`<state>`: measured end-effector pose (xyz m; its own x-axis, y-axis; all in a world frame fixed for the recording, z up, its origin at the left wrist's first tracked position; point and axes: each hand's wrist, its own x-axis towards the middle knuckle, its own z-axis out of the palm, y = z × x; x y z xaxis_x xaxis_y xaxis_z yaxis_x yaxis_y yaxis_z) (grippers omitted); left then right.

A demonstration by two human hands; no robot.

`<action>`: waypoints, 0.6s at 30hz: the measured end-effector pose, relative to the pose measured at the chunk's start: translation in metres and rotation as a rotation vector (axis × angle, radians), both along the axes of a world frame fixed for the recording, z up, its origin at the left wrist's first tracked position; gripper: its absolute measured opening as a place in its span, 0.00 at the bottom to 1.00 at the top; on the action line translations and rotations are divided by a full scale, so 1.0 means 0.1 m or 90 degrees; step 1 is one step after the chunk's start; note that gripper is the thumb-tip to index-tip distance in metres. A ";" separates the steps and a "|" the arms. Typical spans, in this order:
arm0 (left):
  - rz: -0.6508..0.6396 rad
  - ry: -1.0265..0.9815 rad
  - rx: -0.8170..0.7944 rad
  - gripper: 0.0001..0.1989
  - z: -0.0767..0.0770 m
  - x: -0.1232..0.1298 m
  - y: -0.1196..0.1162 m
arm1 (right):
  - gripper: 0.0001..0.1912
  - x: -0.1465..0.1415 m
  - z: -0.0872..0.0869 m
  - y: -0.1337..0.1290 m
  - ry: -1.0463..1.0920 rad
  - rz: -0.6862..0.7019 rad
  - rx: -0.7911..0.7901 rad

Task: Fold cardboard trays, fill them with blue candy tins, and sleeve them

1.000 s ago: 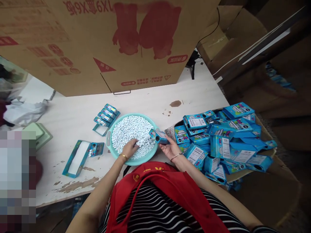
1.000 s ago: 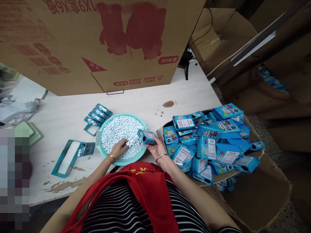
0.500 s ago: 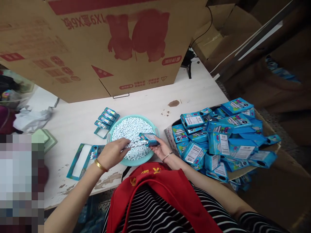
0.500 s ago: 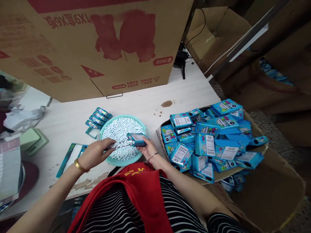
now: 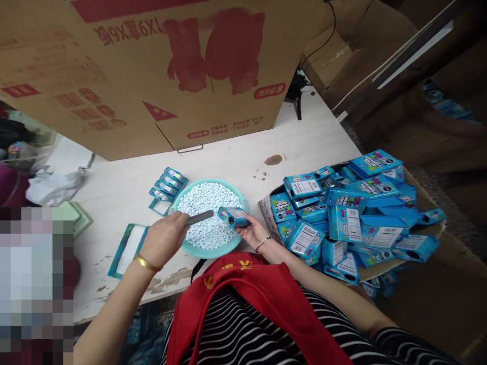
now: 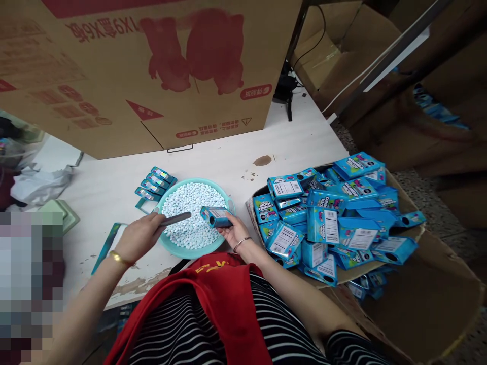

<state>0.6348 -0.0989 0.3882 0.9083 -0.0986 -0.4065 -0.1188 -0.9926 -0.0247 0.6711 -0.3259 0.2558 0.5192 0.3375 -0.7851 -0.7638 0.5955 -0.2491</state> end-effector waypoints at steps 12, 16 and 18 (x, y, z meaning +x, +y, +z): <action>0.195 0.055 -0.205 0.11 -2.00 -0.03 -0.36 | 0.05 0.16 0.07 -0.23 0.044 -0.063 -0.096; 0.219 0.036 -0.305 0.11 -1.96 -0.10 -0.29 | 0.07 0.16 0.03 -0.26 0.046 -0.064 -0.106; 0.211 0.028 -0.348 0.11 -1.84 -0.15 -0.17 | 0.08 0.16 0.01 -0.26 0.048 -0.067 -0.108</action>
